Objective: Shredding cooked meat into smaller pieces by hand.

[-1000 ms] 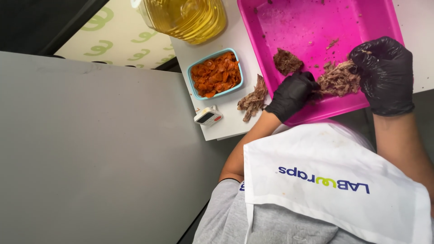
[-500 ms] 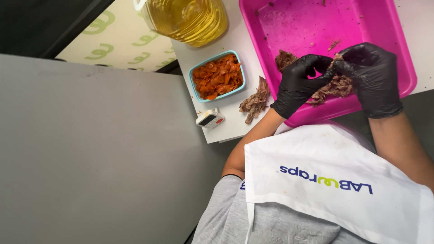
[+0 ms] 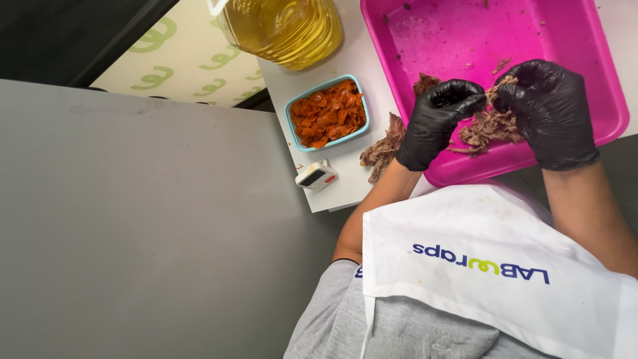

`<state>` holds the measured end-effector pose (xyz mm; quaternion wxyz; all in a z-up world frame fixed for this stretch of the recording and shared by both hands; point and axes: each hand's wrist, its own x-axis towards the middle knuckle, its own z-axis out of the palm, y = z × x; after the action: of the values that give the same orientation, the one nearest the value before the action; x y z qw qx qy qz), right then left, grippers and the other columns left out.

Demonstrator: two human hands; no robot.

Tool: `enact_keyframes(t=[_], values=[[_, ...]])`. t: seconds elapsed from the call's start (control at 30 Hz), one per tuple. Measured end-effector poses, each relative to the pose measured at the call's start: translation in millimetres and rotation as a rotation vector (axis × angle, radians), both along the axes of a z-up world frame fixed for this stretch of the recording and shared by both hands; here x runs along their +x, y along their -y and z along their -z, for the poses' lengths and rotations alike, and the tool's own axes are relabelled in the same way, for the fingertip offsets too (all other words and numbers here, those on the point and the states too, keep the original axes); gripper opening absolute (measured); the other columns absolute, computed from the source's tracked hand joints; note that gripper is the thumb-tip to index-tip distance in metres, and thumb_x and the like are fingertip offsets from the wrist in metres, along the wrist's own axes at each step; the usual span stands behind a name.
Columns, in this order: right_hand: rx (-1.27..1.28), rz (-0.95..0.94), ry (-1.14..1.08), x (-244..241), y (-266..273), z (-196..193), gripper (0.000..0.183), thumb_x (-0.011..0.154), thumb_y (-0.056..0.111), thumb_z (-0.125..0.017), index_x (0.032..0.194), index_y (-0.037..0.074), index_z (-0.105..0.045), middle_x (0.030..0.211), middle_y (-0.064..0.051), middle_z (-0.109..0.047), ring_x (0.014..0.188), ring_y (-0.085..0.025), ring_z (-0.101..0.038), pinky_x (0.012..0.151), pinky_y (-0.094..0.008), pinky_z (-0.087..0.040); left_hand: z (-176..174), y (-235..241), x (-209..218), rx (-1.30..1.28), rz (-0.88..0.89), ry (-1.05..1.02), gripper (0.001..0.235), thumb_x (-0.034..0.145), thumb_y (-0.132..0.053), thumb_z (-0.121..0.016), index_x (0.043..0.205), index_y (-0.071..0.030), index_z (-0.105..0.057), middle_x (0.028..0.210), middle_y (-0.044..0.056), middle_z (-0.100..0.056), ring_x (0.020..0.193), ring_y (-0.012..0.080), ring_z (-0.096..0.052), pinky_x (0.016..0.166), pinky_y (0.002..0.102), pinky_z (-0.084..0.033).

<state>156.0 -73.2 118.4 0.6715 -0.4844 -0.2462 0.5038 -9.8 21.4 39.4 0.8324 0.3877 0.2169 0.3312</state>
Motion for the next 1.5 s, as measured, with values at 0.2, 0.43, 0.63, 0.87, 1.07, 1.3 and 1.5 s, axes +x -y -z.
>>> enact_keyframes(t=[0.2,0.43,0.63,0.87,1.07,1.3,1.5], values=[[-0.004,0.107,0.414,25.7,3.6,29.3,0.008,0.11,-0.014,-0.068,0.114,-0.007,-0.065,0.102,-0.014,-0.072,0.088,-0.016,-0.07,0.081,-0.028,-0.058,-25.7,-6.4,-27.8,0.145,-0.067,0.072,0.015,0.097,0.005,-0.076,0.111,0.002,-0.071,0.108,0.01,-0.072,0.103,0.0191,-0.07,0.1,0.037,-0.06],[0.016,-0.017,0.234,-13.8,-1.6,-25.0,0.015,0.104,-0.008,-0.071,0.117,-0.003,-0.067,0.108,-0.008,-0.073,0.098,-0.013,-0.072,0.094,-0.028,-0.06,-22.0,-11.3,-24.6,0.027,-0.104,0.047,0.026,0.097,0.006,-0.071,0.123,0.001,-0.07,0.115,0.011,-0.073,0.113,0.0203,-0.07,0.105,0.035,-0.057],[-0.079,-0.086,0.337,-27.1,-1.8,-16.6,0.023,0.101,-0.006,-0.071,0.123,0.0,-0.069,0.111,-0.005,-0.071,0.101,-0.011,-0.067,0.092,-0.026,-0.057,-17.6,-9.4,-23.4,0.329,-0.071,-0.129,0.031,0.095,0.005,-0.075,0.125,0.0,-0.065,0.112,0.007,-0.072,0.106,0.0154,-0.069,0.102,0.033,-0.058],[-0.072,-0.076,0.588,-29.8,3.1,-7.1,0.012,0.1,-0.007,-0.072,0.111,-0.002,-0.069,0.097,-0.004,-0.07,0.09,-0.008,-0.065,0.086,-0.026,-0.056,-9.1,-9.3,-21.5,0.187,0.005,-0.067,0.024,0.092,0.005,-0.078,0.113,0.0,-0.068,0.108,0.006,-0.072,0.107,0.0149,-0.067,0.101,0.034,-0.058],[-0.072,0.016,0.609,-27.8,1.6,1.8,0.01,0.103,-0.008,-0.07,0.11,-0.002,-0.068,0.099,-0.005,-0.071,0.09,-0.007,-0.066,0.083,-0.025,-0.056,-2.1,-8.5,-21.5,0.196,-0.002,-0.023,0.021,0.09,0.005,-0.08,0.107,0.0,-0.069,0.104,0.006,-0.072,0.105,0.0163,-0.068,0.101,0.036,-0.059],[-0.068,0.155,0.393,4.2,3.3,-4.0,0.009,0.109,-0.008,-0.073,0.115,-0.002,-0.071,0.1,-0.006,-0.074,0.089,-0.011,-0.072,0.081,-0.024,-0.059,2.1,3.3,-34.5,0.256,0.18,-0.076,0.036,0.087,0.0,-0.079,0.12,-0.003,-0.066,0.111,0.006,-0.074,0.104,0.0154,-0.072,0.098,0.034,-0.06],[0.001,0.059,0.419,-3.5,10.6,-16.5,0.011,0.103,-0.011,-0.072,0.111,-0.004,-0.073,0.099,-0.01,-0.073,0.09,-0.013,-0.07,0.085,-0.025,-0.057,-46.2,8.0,-24.3,0.821,0.175,-0.633,0.022,0.095,-0.014,-0.079,0.116,-0.008,-0.076,0.105,0.006,-0.08,0.092,0.0119,-0.075,0.082,0.03,-0.06]])
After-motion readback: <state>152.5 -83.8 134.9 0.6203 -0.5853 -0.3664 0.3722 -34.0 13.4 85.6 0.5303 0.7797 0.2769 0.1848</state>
